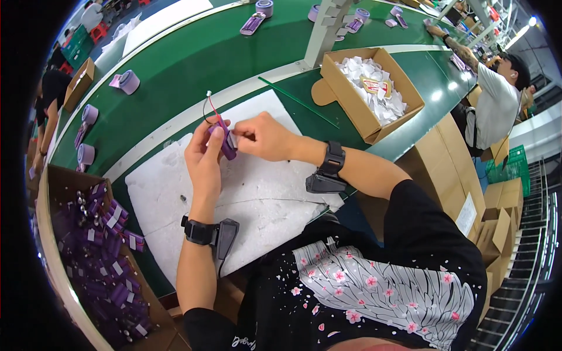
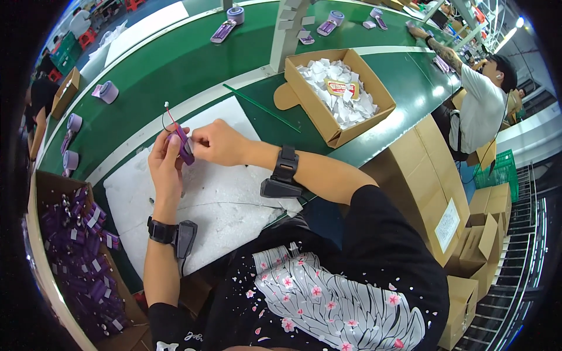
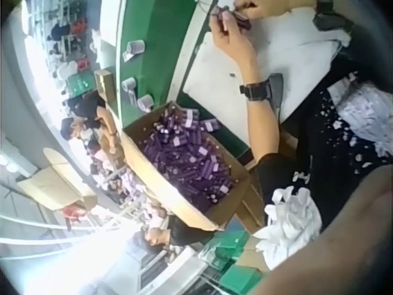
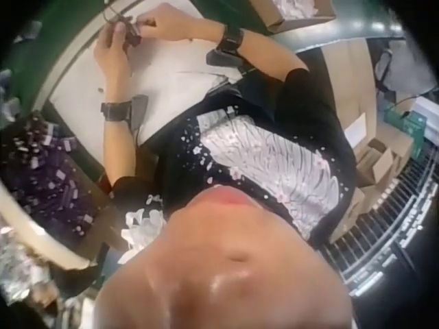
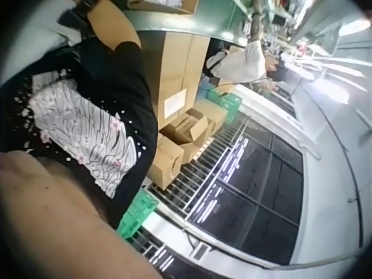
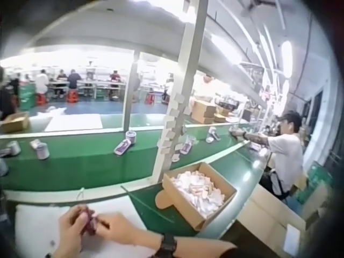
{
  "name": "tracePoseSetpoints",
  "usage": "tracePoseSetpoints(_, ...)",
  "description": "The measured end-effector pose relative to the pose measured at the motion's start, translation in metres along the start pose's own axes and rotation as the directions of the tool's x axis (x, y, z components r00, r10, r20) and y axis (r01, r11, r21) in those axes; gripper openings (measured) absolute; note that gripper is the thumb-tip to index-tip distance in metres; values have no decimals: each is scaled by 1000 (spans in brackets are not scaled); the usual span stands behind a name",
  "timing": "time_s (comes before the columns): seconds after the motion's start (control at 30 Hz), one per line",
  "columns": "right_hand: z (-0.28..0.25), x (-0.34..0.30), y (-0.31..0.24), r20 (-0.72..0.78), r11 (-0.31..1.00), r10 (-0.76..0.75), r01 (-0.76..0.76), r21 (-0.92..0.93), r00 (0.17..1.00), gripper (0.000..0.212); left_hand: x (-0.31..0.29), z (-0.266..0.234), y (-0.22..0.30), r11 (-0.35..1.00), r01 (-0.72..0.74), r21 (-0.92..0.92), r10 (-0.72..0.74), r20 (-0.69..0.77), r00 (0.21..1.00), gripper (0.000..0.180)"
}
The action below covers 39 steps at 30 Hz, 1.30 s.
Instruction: Assembling small handheld portable fans by installing internal components like batteries and circuit boards into the plastic casing.
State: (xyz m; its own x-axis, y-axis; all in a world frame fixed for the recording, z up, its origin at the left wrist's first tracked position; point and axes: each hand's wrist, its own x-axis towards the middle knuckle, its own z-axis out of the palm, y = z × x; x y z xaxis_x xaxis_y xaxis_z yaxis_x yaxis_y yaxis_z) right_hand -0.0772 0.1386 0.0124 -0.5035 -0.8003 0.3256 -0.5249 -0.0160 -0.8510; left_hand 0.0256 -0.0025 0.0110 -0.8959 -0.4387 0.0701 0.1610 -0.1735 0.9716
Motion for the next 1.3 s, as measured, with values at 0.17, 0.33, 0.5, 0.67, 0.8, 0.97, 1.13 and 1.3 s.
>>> tracePoseSetpoints(0.17, -51, -2, -16, -84, 936, -25, -6, -351, 996, 13, 3, 7, 2, 960, -55, -274, 9, -167, 986, 31)
tracePoseSetpoints(0.33, -173, -41, -30, -486, 647, 80, -416, -639, 870, 27, 0, 4, -7, 941, -31, -337, -32, -178, 983, 32)
tracePoseSetpoints(0.5, -217, -72, -37, -528, 364, 263, -590, -721, 807, 34, 6, 22, -12, 953, -17, -303, -20, -119, 993, 30)
tracePoseSetpoints(0.67, -98, -21, -49, 104, 888, 321, -260, -380, 942, 21, 1, 10, -14, 958, 43, -283, -81, -123, 989, 22)
tracePoseSetpoints(0.8, -32, -5, -27, 245, 964, 257, -232, -128, 935, 46, 1, 13, -14, 972, 37, -232, -62, -101, 993, 16)
tracePoseSetpoints(0.97, -13, -14, 0, 169, 950, 216, -247, 192, 962, 59, -1, 21, -10, 978, 9, -208, -4, 27, 1000, 11)
tracePoseSetpoints(1.13, -13, -21, 0, 203, 947, 233, -270, 177, 951, 54, -10, 21, -12, 962, 117, -246, -69, 195, 978, 15)
tracePoseSetpoints(1.3, -16, -21, 1, 282, 918, 271, -335, 213, 920, 51, -12, 24, 1, 995, 78, -68, -66, 164, 984, 23)
